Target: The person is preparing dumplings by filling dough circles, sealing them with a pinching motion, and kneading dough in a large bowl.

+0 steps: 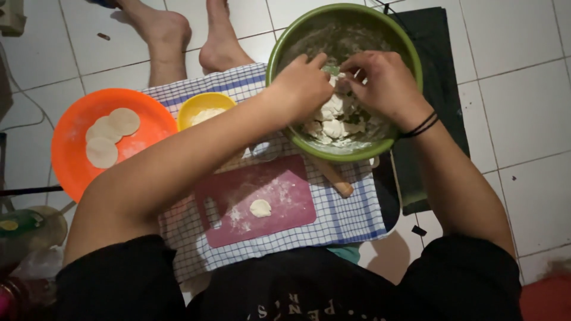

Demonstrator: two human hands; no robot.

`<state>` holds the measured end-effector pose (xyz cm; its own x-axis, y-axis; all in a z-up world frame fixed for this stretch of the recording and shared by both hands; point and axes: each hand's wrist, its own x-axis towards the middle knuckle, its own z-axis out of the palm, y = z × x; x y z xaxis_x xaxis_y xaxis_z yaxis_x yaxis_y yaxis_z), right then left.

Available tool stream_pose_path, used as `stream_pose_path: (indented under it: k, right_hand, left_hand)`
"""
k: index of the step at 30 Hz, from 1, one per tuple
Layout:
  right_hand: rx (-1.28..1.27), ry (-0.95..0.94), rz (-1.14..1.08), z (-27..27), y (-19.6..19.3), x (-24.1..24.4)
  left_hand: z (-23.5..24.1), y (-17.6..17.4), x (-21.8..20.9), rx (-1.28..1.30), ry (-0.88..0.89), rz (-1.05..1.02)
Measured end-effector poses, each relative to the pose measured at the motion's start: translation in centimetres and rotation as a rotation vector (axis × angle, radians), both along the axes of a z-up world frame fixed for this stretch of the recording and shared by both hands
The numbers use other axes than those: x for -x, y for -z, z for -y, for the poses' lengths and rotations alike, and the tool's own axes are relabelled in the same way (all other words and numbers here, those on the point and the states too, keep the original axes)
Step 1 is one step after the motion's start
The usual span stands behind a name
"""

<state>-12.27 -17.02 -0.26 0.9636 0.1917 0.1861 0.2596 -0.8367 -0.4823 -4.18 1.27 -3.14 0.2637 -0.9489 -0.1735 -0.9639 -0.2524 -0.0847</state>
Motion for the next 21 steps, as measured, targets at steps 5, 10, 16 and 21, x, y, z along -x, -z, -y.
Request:
stream_pose_path:
  k: [5,10,16,21]
  right_hand:
    - [-0.026,0.003,-0.021,-0.1,0.0,0.0]
    - [-0.025,0.002,-0.028,-0.4,-0.7,0.3]
    - [-0.078,0.001,-0.102,-0.9,-1.3,-0.1]
    - [-0.040,-0.007,-0.061,-1.0,-1.5,0.2]
  left_hand:
    - [0.0,0.7,0.3,-0.027,-0.061,-0.050]
    - [-0.3,-3.2,-0.1,-0.244,-0.112,-0.208]
    - [-2.2,-2.2,-2.1,0.204,-0.100,-0.191]
    - [-1.8,-1.1,-1.3,0.222,-0.098,-0.176]
